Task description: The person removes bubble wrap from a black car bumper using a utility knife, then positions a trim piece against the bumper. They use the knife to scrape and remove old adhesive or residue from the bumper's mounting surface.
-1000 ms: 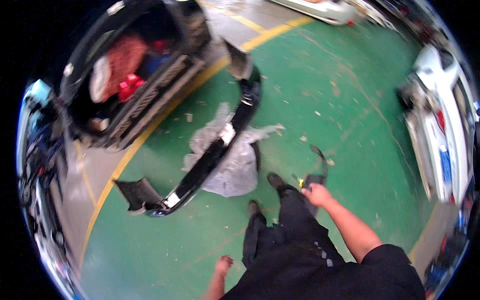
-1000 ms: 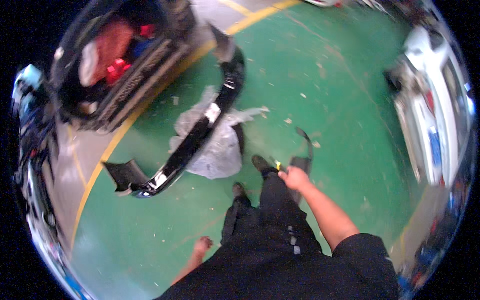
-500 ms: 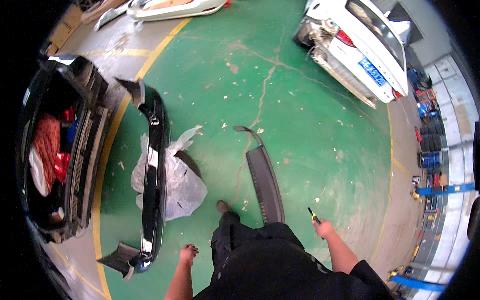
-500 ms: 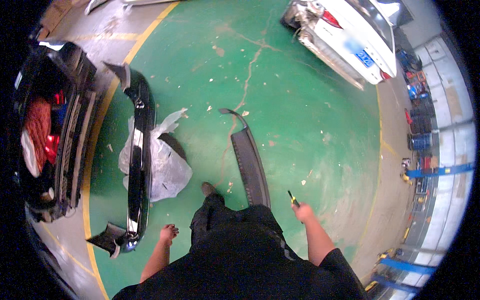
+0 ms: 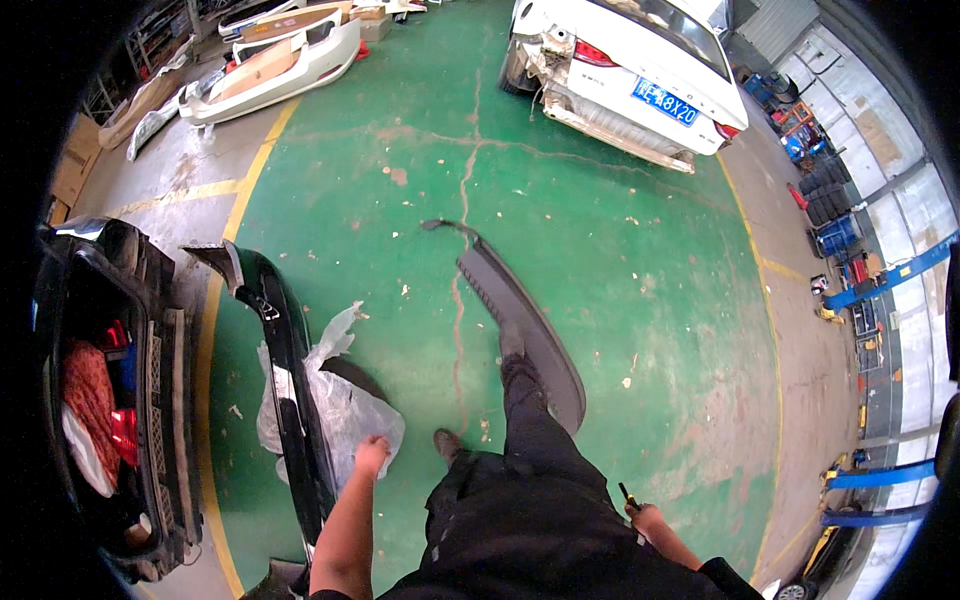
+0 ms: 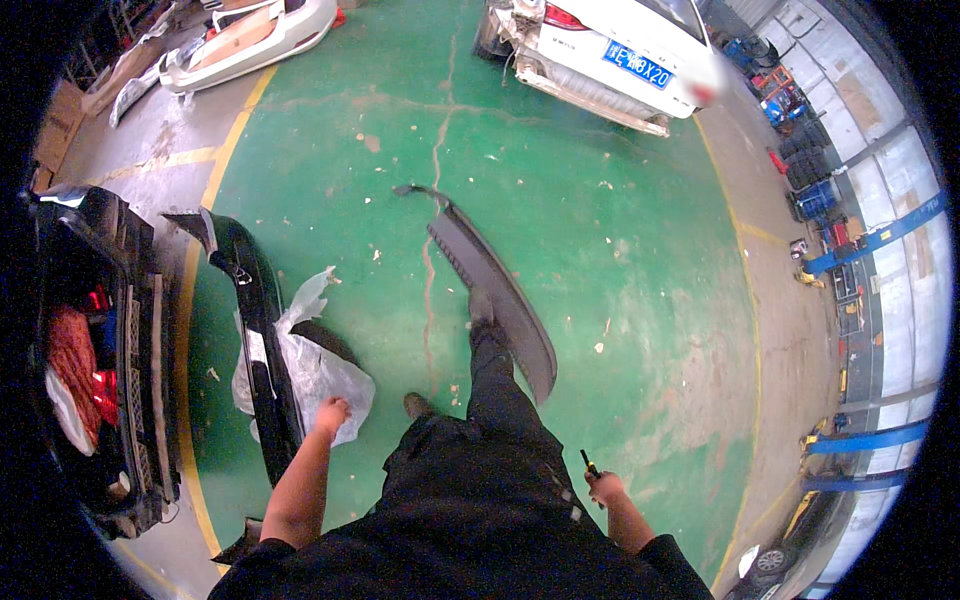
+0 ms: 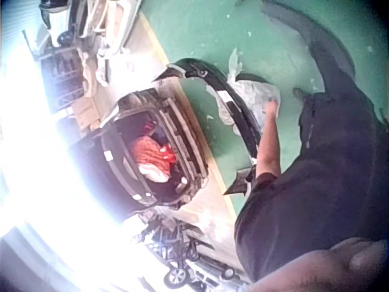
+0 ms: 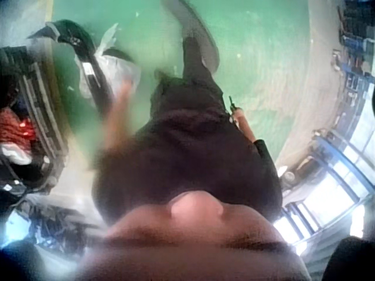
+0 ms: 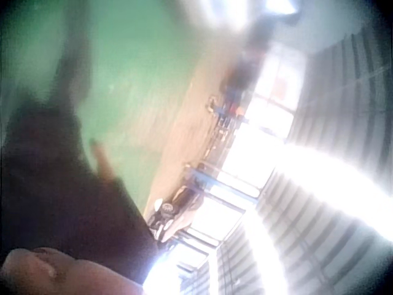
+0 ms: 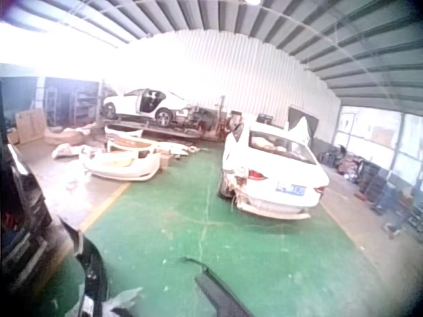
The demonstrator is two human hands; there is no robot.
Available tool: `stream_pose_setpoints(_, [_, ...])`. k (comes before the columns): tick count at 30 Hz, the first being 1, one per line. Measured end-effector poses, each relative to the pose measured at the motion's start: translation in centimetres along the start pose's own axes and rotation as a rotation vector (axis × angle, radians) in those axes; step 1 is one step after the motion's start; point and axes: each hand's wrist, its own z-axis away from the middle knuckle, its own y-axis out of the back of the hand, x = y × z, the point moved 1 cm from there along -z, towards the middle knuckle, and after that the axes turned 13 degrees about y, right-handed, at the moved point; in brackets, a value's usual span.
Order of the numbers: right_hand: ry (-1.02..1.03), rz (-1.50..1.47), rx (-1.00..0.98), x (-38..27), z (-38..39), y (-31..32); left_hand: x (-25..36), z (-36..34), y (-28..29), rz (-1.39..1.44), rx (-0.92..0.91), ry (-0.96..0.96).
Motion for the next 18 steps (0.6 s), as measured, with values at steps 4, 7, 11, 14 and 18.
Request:
stream_pose_setpoints(4, [0.106,0.093,-0.095,-2.6,-4.5,1.4,2.1,1.9,-1.1,0.011,0.034,0.005])
stream_pose_setpoints(7, [0.143,-0.013,-0.118,-6.4,-10.1,3.5,0.7,4.9,-1.8,-0.022,0.082,0.065])
stream_pose_setpoints(11, [0.294,0.237,-0.206,-20.2,-16.6,6.8,-15.3,2.3,0.9,0.137,0.17,0.225])
stream_pose_setpoints(14, [0.56,0.495,-0.132,-26.9,-25.0,8.3,-22.8,6.1,0.6,0.298,0.307,0.421])
stream_pose_setpoints(18, [0.948,0.529,-0.025,-43.0,-33.5,7.0,-28.5,13.7,-0.1,0.091,0.417,0.559])
